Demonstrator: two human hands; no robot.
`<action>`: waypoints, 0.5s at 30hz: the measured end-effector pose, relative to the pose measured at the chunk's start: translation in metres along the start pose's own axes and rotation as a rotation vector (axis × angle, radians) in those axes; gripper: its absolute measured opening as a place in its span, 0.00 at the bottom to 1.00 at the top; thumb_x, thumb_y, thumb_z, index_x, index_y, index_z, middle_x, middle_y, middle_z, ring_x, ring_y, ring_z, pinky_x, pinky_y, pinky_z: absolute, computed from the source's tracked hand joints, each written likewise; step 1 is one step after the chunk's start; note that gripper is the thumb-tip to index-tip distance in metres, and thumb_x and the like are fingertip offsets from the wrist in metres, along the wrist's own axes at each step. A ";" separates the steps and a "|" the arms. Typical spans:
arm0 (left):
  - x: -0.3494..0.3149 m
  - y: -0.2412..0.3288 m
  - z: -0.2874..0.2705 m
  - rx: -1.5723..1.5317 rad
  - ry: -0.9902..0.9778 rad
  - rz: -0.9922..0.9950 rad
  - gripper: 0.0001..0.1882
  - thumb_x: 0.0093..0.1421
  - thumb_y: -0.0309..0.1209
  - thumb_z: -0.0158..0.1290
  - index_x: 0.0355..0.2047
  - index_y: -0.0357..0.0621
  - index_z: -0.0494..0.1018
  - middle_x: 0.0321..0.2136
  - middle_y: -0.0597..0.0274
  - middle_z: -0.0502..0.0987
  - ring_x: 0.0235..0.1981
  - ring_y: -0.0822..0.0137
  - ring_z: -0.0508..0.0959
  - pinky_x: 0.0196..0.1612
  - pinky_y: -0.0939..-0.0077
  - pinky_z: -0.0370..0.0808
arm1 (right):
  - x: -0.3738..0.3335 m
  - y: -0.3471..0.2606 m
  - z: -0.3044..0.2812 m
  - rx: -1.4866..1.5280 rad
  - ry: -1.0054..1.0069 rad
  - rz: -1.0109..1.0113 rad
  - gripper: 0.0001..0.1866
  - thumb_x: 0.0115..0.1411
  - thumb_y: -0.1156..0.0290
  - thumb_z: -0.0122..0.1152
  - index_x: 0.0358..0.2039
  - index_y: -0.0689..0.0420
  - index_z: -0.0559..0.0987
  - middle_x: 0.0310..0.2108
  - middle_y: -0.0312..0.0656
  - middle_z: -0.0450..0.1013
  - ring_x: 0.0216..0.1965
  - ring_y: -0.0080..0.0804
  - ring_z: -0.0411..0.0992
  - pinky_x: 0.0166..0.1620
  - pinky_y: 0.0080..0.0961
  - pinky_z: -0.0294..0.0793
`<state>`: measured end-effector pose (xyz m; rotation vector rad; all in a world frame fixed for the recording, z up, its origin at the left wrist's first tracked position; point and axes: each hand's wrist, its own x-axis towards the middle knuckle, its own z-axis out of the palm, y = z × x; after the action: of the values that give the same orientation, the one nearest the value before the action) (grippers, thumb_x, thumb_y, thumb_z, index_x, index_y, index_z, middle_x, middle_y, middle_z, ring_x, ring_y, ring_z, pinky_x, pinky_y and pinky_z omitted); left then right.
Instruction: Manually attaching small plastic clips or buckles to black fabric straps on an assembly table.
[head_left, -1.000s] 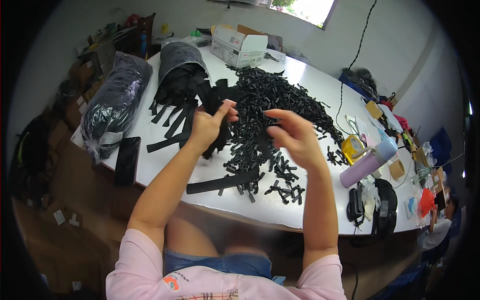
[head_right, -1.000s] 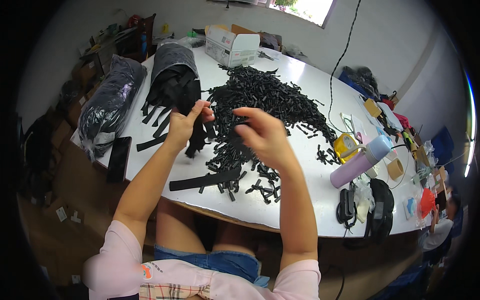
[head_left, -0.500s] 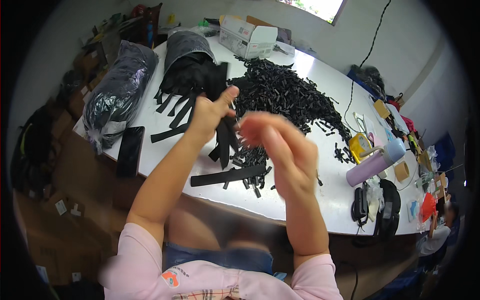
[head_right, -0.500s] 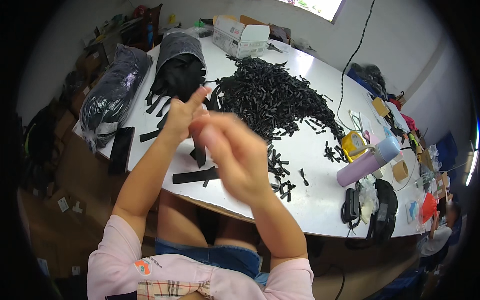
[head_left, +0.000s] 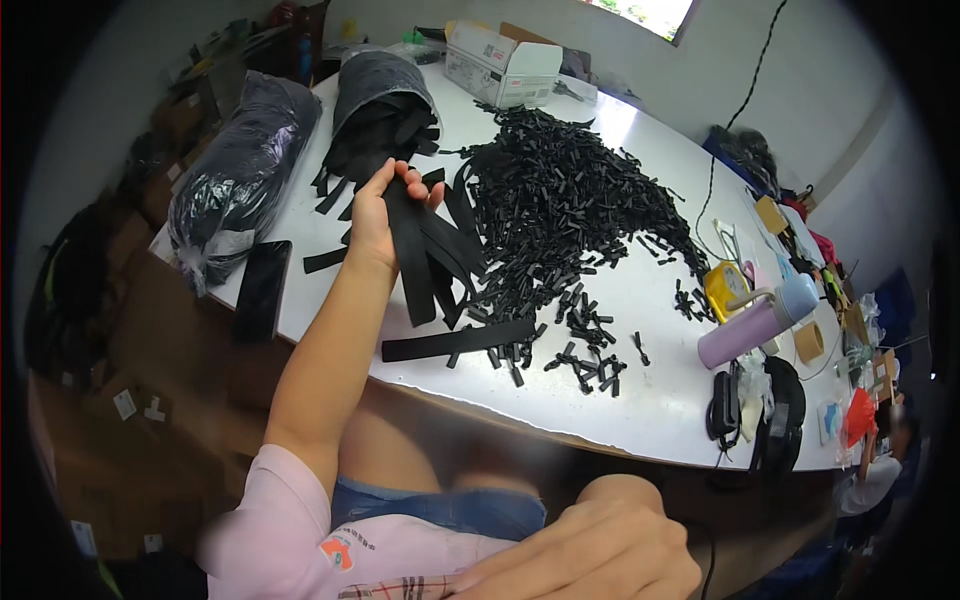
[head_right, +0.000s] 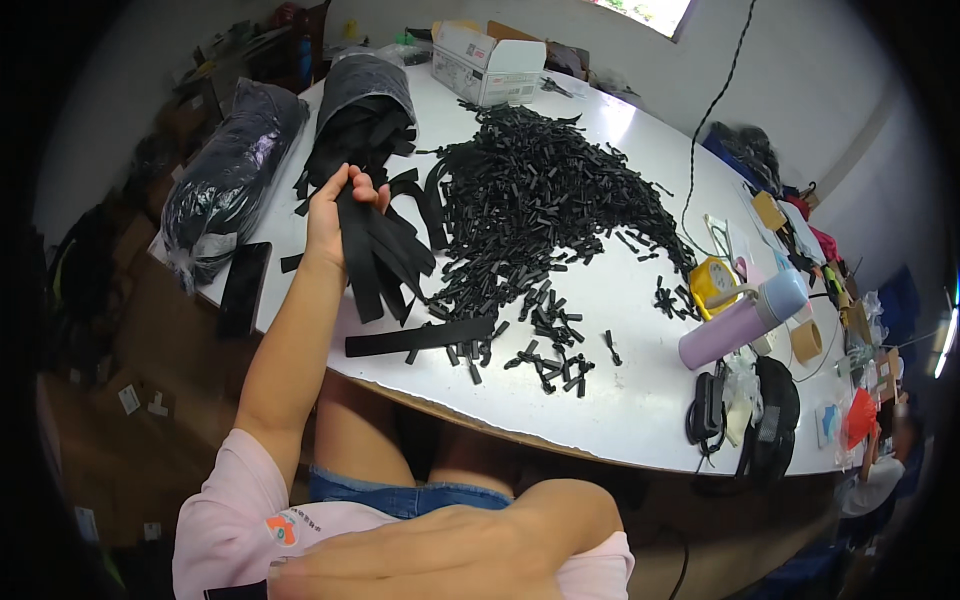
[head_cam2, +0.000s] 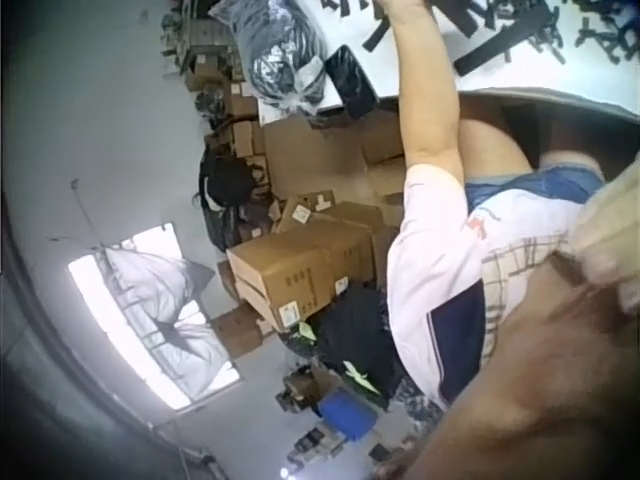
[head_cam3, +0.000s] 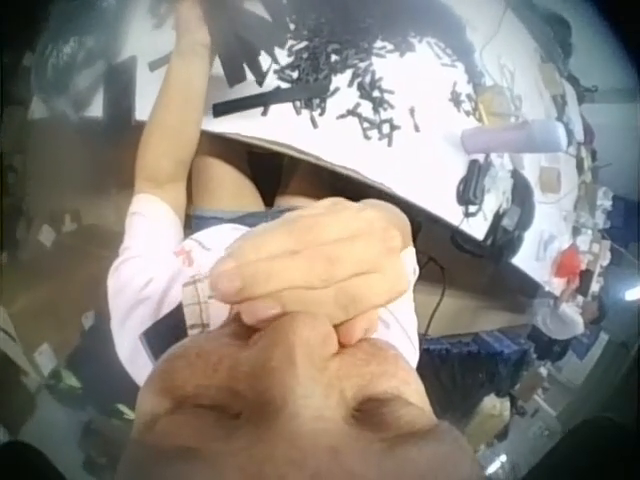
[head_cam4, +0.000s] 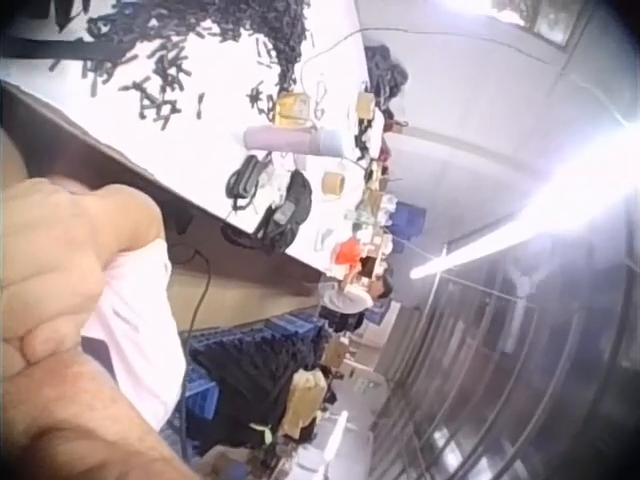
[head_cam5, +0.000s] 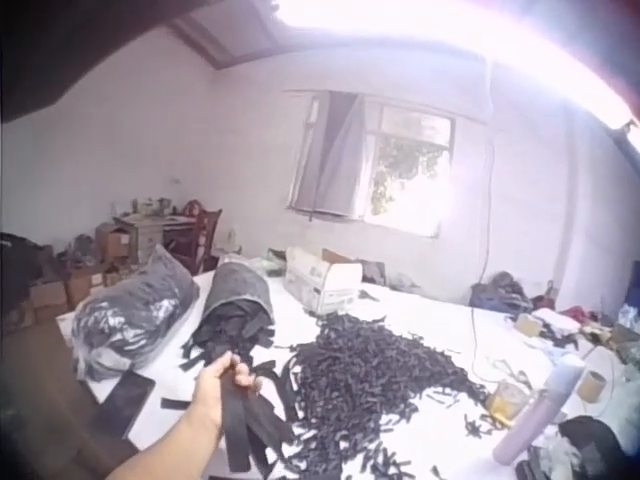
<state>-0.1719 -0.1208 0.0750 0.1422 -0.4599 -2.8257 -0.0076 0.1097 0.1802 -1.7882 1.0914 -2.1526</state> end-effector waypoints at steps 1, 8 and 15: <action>0.002 0.001 -0.003 -0.079 -0.153 -0.113 0.07 0.56 0.32 0.42 0.23 0.44 0.64 0.15 0.66 0.64 0.15 0.73 0.64 0.33 0.72 0.69 | -0.006 -0.002 -0.009 -0.153 -0.124 -0.099 0.31 0.59 0.54 0.33 0.30 0.75 0.71 0.30 0.62 0.69 0.33 0.45 0.71 0.33 0.41 0.73; -0.021 0.007 -0.004 -0.176 -0.215 -0.176 0.08 0.57 0.31 0.41 0.26 0.41 0.67 0.12 0.69 0.59 0.11 0.78 0.56 0.23 0.84 0.65 | -0.044 0.102 -0.065 -1.092 0.368 0.289 0.31 0.44 0.77 0.57 0.50 0.68 0.58 0.44 0.57 0.62 0.42 0.41 0.64 0.46 0.28 0.62; -0.026 0.009 -0.014 -0.223 -0.211 -0.160 0.08 0.57 0.31 0.42 0.25 0.41 0.66 0.12 0.70 0.59 0.11 0.78 0.57 0.27 0.81 0.66 | -0.062 0.149 -0.078 -0.184 0.515 0.666 0.18 0.55 0.77 0.45 0.48 0.65 0.62 0.21 0.36 0.68 0.21 0.16 0.65 0.24 0.11 0.64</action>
<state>-0.1429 -0.1264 0.0660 -0.1734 -0.1795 -3.0392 -0.1096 0.0688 0.0386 -0.7194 1.7297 -2.1359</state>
